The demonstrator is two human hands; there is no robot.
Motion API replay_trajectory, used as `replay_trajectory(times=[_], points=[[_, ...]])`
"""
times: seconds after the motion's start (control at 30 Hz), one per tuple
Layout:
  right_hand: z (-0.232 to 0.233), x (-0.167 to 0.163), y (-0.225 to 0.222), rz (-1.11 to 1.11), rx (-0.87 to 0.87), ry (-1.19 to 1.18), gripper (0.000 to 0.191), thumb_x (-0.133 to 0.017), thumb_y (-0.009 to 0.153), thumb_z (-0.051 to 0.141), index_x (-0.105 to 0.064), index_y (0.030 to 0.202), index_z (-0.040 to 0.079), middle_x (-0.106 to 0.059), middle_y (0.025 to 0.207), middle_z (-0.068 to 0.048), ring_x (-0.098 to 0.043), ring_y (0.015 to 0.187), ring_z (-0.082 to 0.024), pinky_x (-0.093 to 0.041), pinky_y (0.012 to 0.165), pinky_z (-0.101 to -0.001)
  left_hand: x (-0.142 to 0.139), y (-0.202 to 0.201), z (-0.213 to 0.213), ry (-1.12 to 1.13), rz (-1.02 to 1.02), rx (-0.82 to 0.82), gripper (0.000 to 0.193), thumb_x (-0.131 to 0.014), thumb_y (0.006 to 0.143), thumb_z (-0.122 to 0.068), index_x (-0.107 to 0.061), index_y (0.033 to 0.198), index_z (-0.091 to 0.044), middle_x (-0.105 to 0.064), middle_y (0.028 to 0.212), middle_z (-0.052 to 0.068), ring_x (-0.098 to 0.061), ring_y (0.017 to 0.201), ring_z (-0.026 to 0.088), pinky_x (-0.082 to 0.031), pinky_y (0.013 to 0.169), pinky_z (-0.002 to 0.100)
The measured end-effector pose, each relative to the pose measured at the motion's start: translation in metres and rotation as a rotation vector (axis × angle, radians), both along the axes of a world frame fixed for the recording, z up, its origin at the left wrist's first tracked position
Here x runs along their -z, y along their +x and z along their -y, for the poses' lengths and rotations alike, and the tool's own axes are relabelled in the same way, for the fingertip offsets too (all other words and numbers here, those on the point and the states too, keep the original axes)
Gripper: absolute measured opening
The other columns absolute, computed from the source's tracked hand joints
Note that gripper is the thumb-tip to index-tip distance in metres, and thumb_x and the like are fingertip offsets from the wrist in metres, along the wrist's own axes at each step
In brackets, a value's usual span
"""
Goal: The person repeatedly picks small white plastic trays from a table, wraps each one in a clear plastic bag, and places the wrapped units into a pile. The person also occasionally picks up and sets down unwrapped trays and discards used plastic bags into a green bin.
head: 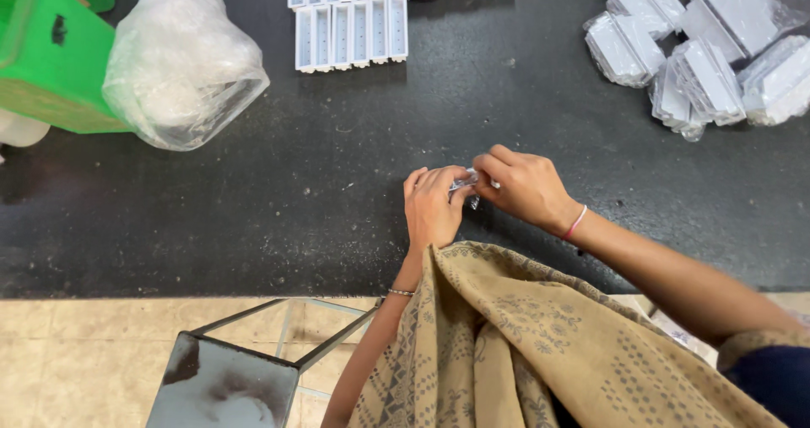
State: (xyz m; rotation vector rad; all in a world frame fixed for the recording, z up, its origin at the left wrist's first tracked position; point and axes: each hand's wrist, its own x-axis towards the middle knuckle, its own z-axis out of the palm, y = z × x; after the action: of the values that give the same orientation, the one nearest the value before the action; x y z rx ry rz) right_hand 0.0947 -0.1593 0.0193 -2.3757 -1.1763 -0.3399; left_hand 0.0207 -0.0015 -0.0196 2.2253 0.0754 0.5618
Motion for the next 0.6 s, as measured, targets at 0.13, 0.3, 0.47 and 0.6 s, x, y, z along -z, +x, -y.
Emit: replay_trajectory(times=[0.13, 0.3, 0.47, 0.6], points=[[0.003, 0.024, -0.002, -0.34, 0.164, 0.271, 0.01, -0.073, 0.089, 0.013, -0.072, 0.095, 0.005, -0.066, 0.087, -0.006, -0.067, 0.072, -0.015, -0.054, 0.065, -0.0295, 0.001, 0.0, 0.001, -0.002, 0.004, 0.001, 0.015, -0.076, 0.087, -0.016, -0.071, 0.1, -0.013, -0.075, 0.102, 0.001, -0.068, 0.104, 0.022, -0.038, 0.11, 0.044], [0.001, 0.055, -0.003, -0.768, 0.328, 0.607, 0.009, -0.067, 0.09, 0.006, -0.074, 0.095, 0.001, -0.063, 0.091, -0.002, -0.056, 0.078, -0.009, -0.046, 0.07, -0.0248, 0.0, -0.001, 0.002, 0.01, 0.007, 0.0, 0.018, -0.077, 0.085, -0.019, -0.07, 0.1, -0.012, -0.075, 0.104, 0.002, -0.067, 0.106, 0.023, -0.038, 0.111, 0.045], [0.008, 0.042, -0.004, -0.892, 0.215, 0.628, 0.01, -0.068, 0.091, 0.009, -0.073, 0.098, 0.004, -0.067, 0.095, -0.001, -0.064, 0.087, -0.009, -0.052, 0.078, -0.0233, 0.0, -0.001, 0.002, 0.013, 0.0, 0.011, 0.017, -0.076, 0.086, -0.019, -0.07, 0.1, -0.011, -0.075, 0.106, 0.002, -0.067, 0.108, 0.023, -0.037, 0.112, 0.046], [0.017, 0.012, -0.004, -0.45, 0.091, 0.236, 0.018, -0.073, 0.089, 0.012, -0.075, 0.106, 0.008, -0.068, 0.098, -0.005, -0.066, 0.082, -0.015, -0.053, 0.074, -0.0276, 0.0, 0.001, 0.0, 0.019, -0.01, 0.031, 0.016, -0.076, 0.087, -0.02, -0.07, 0.099, -0.011, -0.075, 0.105, 0.002, -0.067, 0.107, 0.022, -0.036, 0.113, 0.047]])
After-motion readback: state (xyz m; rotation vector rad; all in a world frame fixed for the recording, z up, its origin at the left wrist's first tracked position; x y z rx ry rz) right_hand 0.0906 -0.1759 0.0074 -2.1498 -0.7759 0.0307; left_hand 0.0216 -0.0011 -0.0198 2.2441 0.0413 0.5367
